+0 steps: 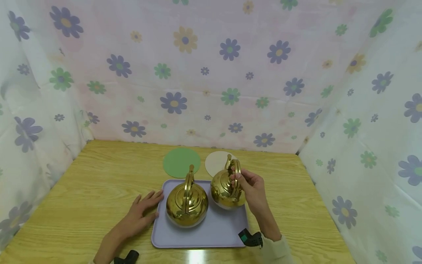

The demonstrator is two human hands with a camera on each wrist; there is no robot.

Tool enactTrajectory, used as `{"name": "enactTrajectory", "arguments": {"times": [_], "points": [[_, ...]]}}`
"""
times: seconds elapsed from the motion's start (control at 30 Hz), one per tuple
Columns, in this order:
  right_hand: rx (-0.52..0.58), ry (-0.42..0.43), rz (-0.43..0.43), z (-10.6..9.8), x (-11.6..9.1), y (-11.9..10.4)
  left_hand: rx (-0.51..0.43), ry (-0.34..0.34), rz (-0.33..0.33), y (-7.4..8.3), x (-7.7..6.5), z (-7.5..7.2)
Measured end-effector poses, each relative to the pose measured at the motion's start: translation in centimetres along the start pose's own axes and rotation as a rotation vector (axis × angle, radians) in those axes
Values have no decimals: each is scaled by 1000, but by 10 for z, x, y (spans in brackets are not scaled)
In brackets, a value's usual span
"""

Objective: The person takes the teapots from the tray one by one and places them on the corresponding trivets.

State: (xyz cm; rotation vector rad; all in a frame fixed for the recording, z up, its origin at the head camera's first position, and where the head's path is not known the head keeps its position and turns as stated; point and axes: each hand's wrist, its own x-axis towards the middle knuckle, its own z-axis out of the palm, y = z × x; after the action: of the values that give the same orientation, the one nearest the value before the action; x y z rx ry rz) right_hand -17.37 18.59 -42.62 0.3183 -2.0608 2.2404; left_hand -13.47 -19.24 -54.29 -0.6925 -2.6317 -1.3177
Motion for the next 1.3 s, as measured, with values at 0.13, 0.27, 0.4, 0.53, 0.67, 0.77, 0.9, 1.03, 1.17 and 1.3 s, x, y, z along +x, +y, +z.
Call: {"name": "enactTrajectory", "arguments": {"times": [0.13, 0.27, 0.4, 0.53, 0.67, 0.77, 0.9, 1.03, 1.17, 1.3], "points": [[18, 3, -20, 3, 3, 1, -1, 2, -2, 0, 1, -1], [30, 12, -18, 5, 5, 2, 7, 11, 12, -1, 1, -1], [28, 18, -4, 7, 7, 3, 16, 15, 16, -2, 1, 0], [30, 23, 5, 8, 8, 3, 26, 16, 13, -2, 1, 0], [32, 27, 9, 8, 9, 4, 35, 23, 21, -2, 1, 0], [37, 24, 7, 9, 9, 4, 41, 25, 28, -1, 1, 0], [42, 24, 4, 9, 13, 5, 34, 19, 14, 0, 2, -1], [41, 20, 3, 10, 16, 4, 22, 16, 3, 1, 3, -1], [37, 15, 6, 10, 19, 3, 21, 17, 0, 2, 4, -1], [33, 20, 15, 9, 22, 2, 27, 18, -7, 4, 5, -1]]}}
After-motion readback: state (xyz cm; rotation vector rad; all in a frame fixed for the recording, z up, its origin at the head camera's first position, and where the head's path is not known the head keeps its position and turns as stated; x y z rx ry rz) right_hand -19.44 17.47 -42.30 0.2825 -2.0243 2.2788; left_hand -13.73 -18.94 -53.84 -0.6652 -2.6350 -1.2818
